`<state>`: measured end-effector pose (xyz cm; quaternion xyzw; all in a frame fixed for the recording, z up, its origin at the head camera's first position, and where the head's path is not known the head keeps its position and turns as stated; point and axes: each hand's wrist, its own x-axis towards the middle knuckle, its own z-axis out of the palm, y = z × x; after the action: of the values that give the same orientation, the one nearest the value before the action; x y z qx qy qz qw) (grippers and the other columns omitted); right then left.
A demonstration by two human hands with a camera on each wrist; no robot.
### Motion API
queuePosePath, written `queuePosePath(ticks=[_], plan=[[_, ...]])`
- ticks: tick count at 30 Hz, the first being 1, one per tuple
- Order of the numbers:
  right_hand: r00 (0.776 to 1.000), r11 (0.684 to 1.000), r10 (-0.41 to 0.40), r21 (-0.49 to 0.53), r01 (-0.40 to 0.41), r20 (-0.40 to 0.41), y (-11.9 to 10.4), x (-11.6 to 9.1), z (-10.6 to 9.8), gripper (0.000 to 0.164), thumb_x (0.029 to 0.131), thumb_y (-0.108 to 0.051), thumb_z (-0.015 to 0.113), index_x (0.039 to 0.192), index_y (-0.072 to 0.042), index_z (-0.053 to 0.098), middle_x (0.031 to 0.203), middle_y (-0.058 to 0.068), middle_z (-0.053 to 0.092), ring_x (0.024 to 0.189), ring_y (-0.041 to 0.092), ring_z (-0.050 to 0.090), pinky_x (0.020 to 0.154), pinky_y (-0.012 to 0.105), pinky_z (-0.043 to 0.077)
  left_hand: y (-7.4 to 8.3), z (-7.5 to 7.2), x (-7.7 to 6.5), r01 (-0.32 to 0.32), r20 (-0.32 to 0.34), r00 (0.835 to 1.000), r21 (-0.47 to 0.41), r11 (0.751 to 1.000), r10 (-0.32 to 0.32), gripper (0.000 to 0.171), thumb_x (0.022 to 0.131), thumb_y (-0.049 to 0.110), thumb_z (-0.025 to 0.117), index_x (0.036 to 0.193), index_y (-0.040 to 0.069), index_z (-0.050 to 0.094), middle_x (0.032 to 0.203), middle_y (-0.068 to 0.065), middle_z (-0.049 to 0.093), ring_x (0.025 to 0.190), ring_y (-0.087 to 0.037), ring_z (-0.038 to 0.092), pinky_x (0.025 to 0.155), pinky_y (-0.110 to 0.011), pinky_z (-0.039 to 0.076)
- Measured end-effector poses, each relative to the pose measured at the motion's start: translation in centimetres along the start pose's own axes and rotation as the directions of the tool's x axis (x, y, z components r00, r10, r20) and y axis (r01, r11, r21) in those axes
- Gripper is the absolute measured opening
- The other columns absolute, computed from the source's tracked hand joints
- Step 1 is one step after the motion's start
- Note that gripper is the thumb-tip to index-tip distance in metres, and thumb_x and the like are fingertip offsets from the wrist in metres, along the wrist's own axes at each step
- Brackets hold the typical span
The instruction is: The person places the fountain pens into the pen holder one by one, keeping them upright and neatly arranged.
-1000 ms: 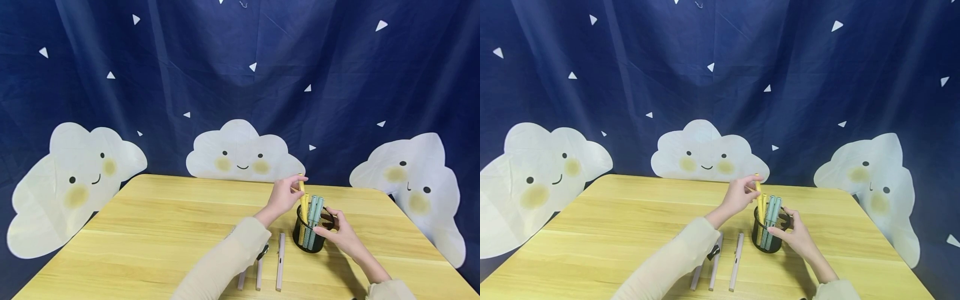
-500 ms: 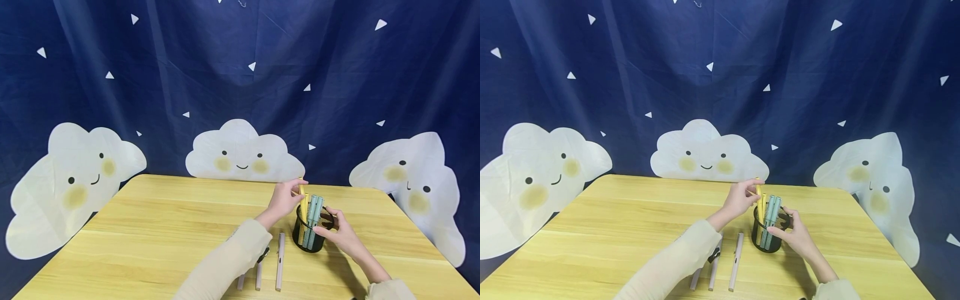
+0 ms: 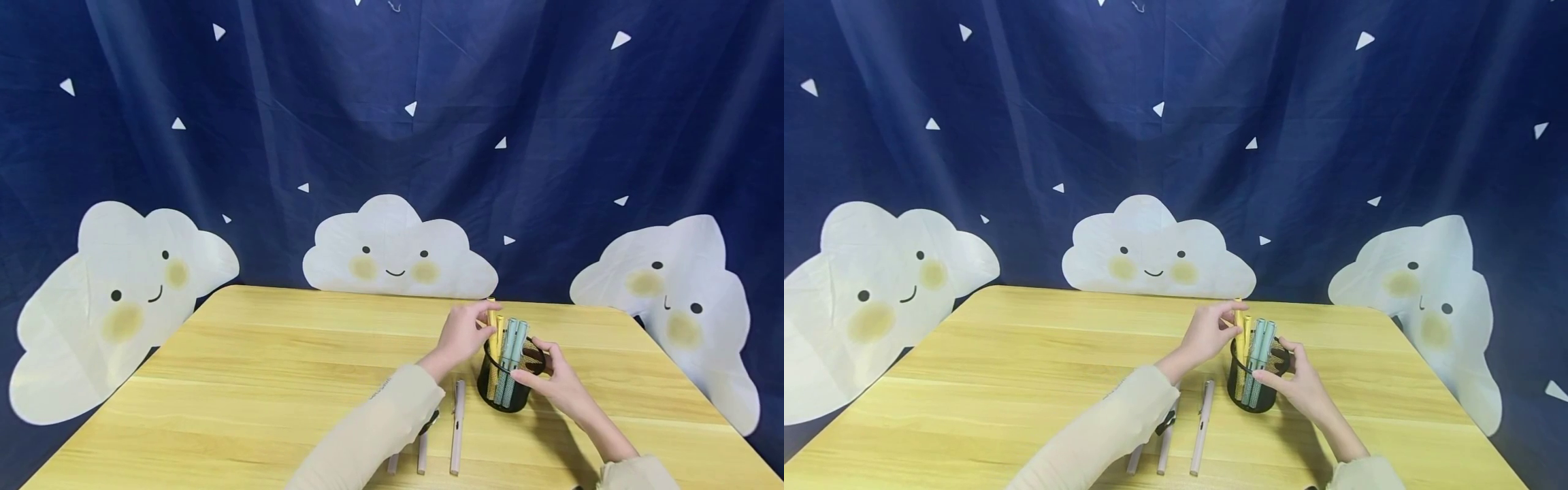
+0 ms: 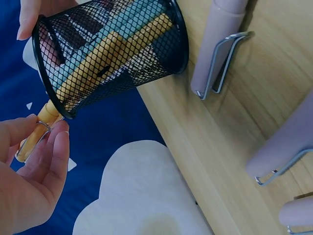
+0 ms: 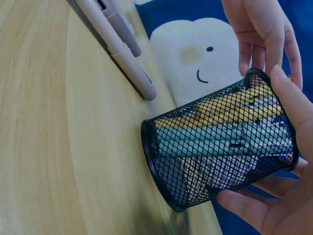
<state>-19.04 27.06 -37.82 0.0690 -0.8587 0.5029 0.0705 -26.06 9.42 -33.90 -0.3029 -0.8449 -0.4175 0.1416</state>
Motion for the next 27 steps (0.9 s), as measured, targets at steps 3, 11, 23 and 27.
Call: queuePosePath(ticks=[3, 11, 23, 27], plan=[[1.000, 1.000, -0.007, -0.001, 0.007, 0.004, 0.0, 0.0, 0.0, 0.070, 0.082, -0.014, 0.064, 0.131, 0.010, 0.020, 0.120, 0.033, 0.042, 0.108, 0.040, 0.044, 0.078, 0.021, 0.043, -0.1, 0.0, -0.2, -0.006, 0.010, 1.000, 0.038, 0.999, 0.006, 0.036, 0.078, 0.007, 0.068, 0.112, 0.015, 0.062, 0.079, 0.000, 0.064, 0.063, -0.002, 0.056, 0.054, -0.008, 0.041], [1.000, 1.000, 0.004, -0.009, -0.004, 0.006, 0.1, 0.1, -0.1, 0.072, 0.082, -0.013, 0.064, 0.132, 0.010, 0.019, 0.121, 0.033, 0.042, 0.108, 0.040, 0.044, 0.079, 0.023, 0.042, -0.3, 0.2, -0.8, -0.014, 0.034, 0.999, 0.091, 0.996, 0.010, 0.036, 0.078, 0.011, 0.068, 0.113, 0.016, 0.062, 0.083, 0.000, 0.065, 0.062, -0.001, 0.057, 0.053, -0.009, 0.040], [1.000, 1.000, -0.011, -0.016, 0.011, -0.001, -0.1, 0.1, -0.1, 0.071, 0.082, -0.012, 0.064, 0.132, 0.010, 0.020, 0.121, 0.033, 0.041, 0.107, 0.040, 0.044, 0.080, 0.024, 0.041, -0.6, 0.6, -1.0, -0.035, 0.038, 0.999, 0.112, 0.993, 0.031, 0.039, 0.079, 0.013, 0.068, 0.117, 0.018, 0.059, 0.084, 0.002, 0.064, 0.061, 0.001, 0.054, 0.054, -0.009, 0.039], [1.000, 1.000, -0.004, -0.007, 0.004, 0.005, 0.0, 0.1, 0.0, 0.071, 0.082, -0.012, 0.064, 0.132, 0.010, 0.018, 0.120, 0.033, 0.042, 0.107, 0.040, 0.045, 0.079, 0.023, 0.042, -0.7, 0.8, -1.2, -0.053, 0.042, 0.998, 0.126, 0.991, 0.048, 0.040, 0.079, 0.013, 0.067, 0.118, 0.018, 0.058, 0.082, 0.004, 0.063, 0.062, 0.001, 0.054, 0.055, -0.009, 0.039]])
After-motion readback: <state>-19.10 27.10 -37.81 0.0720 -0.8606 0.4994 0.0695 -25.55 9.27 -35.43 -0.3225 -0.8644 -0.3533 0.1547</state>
